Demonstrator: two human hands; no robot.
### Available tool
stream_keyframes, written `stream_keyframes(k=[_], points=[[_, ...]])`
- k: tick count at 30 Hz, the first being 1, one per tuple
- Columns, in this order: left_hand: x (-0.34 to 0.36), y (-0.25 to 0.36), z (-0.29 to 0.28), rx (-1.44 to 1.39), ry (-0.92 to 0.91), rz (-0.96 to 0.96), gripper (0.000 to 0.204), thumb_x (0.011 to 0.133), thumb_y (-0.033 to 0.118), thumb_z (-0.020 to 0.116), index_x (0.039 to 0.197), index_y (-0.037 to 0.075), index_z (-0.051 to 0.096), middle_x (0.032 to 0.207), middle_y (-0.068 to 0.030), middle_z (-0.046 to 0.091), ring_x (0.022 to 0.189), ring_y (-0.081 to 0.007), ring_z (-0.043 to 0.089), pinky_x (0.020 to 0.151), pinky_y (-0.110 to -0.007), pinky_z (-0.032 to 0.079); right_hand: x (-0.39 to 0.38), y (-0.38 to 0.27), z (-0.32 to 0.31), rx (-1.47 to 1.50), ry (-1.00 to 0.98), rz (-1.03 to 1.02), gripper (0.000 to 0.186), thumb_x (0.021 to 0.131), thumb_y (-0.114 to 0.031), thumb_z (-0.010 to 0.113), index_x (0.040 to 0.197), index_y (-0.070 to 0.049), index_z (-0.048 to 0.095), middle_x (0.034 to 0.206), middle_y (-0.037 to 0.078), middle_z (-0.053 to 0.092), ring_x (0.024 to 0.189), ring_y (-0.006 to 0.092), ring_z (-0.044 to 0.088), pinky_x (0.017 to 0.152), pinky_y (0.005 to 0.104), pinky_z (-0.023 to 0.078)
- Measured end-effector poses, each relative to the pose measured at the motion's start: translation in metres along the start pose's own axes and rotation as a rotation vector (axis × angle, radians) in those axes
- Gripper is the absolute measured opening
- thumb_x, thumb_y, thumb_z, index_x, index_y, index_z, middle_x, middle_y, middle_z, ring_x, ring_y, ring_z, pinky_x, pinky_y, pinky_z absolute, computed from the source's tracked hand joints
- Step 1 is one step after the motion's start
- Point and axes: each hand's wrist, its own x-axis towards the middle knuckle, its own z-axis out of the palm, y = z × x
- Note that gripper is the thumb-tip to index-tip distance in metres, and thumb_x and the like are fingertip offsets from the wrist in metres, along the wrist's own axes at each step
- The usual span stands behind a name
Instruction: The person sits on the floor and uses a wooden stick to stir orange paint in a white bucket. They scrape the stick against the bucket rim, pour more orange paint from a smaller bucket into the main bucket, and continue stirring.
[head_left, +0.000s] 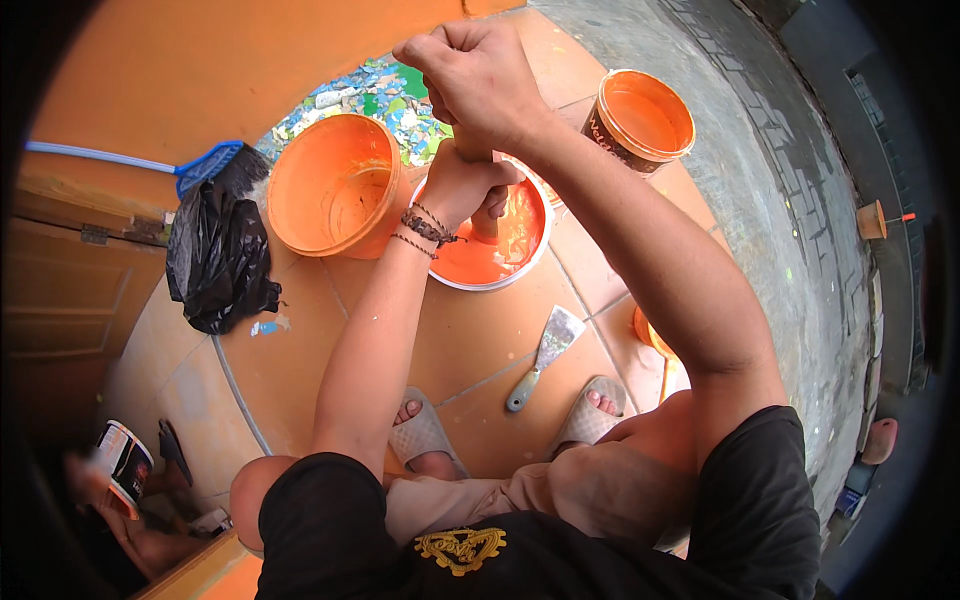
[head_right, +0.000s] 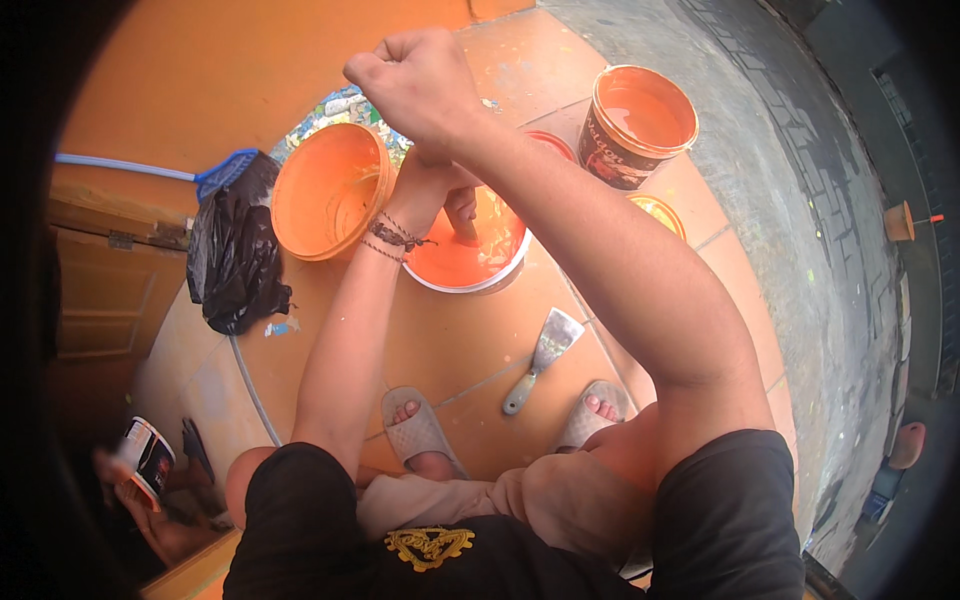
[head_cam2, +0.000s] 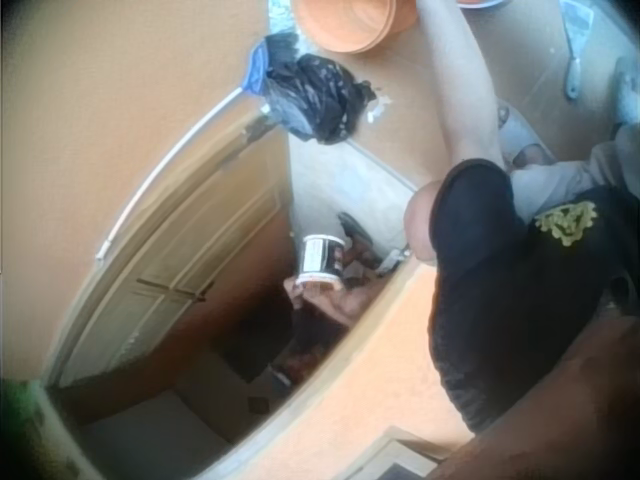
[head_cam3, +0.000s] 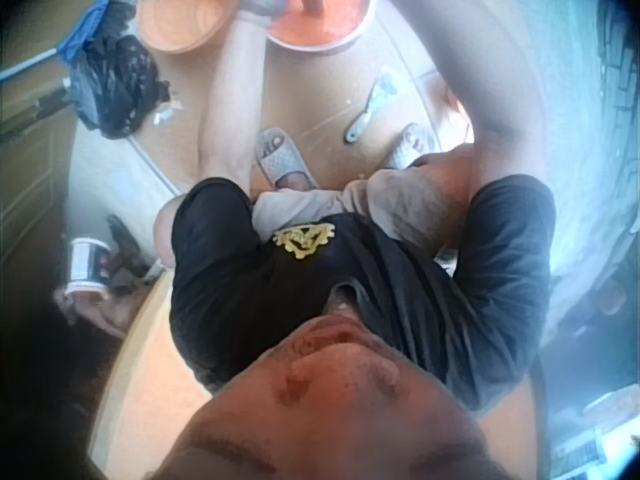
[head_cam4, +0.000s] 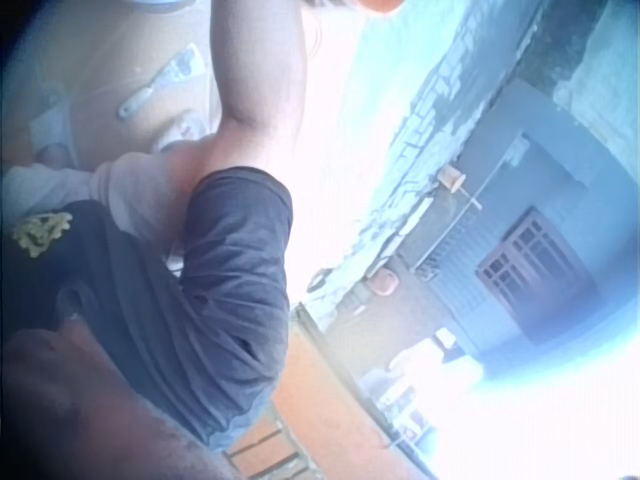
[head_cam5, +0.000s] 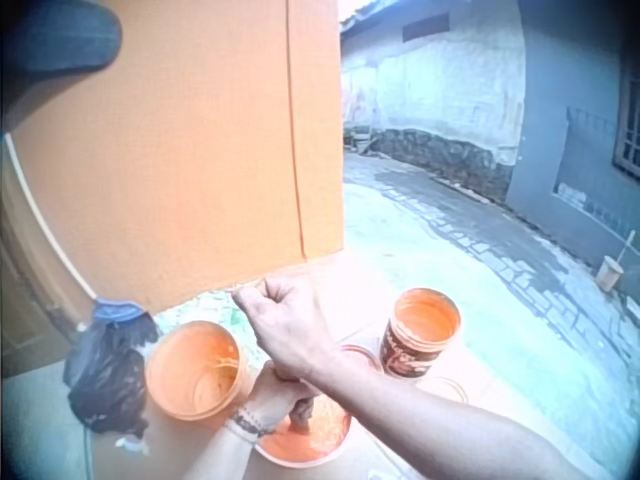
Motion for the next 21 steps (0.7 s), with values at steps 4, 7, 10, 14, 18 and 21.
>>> stream_keyframes(k=[4, 7, 10, 14, 18, 21], points=[[-0.006, 0.009, -0.012, 0.180, 0.080, 0.007, 0.021, 0.074, 0.002, 0.067, 0.061, 0.002, 0.051, 0.050, -0.0051, 0.051, 0.039, -0.0138, 0.049, 0.039, -0.028, 0.039, 0.002, 0.003, 0.007, 0.090, 0.052, -0.087, 0.030, 0.082, -0.019, 0.066, 0.062, 0.000, 0.057, 0.048, 0.001, 0.048, 0.044, 0.0064, 0.043, 0.041, 0.0254, 0.036], [-0.006, 0.017, -0.015, 0.207, 0.135, 0.080, 0.020, 0.074, 0.004, 0.066, 0.059, 0.001, 0.053, 0.050, -0.0049, 0.053, 0.040, -0.0129, 0.051, 0.039, -0.028, 0.041, 0.001, -0.009, 0.012, 0.072, 0.111, -0.171, 0.031, 0.074, -0.020, 0.064, 0.054, 0.002, 0.057, 0.046, 0.002, 0.050, 0.046, 0.0068, 0.044, 0.045, 0.0269, 0.040], [-0.002, 0.026, -0.016, 0.251, 0.172, 0.179, 0.019, 0.074, 0.005, 0.065, 0.058, 0.002, 0.055, 0.051, -0.0046, 0.056, 0.042, -0.0123, 0.055, 0.040, -0.027, 0.044, 0.002, -0.028, 0.015, 0.023, 0.109, -0.256, 0.031, 0.078, -0.018, 0.063, 0.055, 0.002, 0.055, 0.047, 0.004, 0.051, 0.047, 0.0080, 0.046, 0.046, 0.0282, 0.041], [0.013, 0.027, -0.019, 0.276, 0.206, 0.316, 0.018, 0.078, 0.008, 0.063, 0.062, 0.003, 0.056, 0.051, -0.0036, 0.056, 0.042, -0.0117, 0.055, 0.040, -0.027, 0.043, 0.005, -0.041, 0.021, -0.052, 0.017, -0.258, 0.032, 0.086, -0.017, 0.062, 0.061, 0.001, 0.055, 0.052, 0.001, 0.051, 0.052, 0.0044, 0.046, 0.047, 0.0262, 0.038], [0.031, 0.002, -0.011, 0.326, 0.216, 0.546, 0.015, 0.088, 0.013, 0.058, 0.076, 0.004, 0.055, 0.051, -0.0022, 0.053, 0.043, -0.0118, 0.053, 0.039, -0.028, 0.041, 0.003, -0.032, 0.020, -0.278, 0.072, -0.351, 0.030, 0.074, -0.018, 0.063, 0.055, 0.004, 0.056, 0.047, 0.014, 0.053, 0.044, 0.0170, 0.052, 0.049, 0.0330, 0.046], [0.042, -0.016, -0.001, 0.507, 0.119, 0.567, 0.013, 0.094, 0.015, 0.052, 0.086, 0.004, 0.052, 0.053, -0.0020, 0.051, 0.044, -0.0130, 0.052, 0.039, -0.028, 0.041, -0.003, -0.023, 0.012, -0.331, 0.024, -0.326, 0.031, 0.077, -0.020, 0.065, 0.059, 0.003, 0.058, 0.050, 0.009, 0.054, 0.048, 0.0125, 0.052, 0.050, 0.0294, 0.046]])
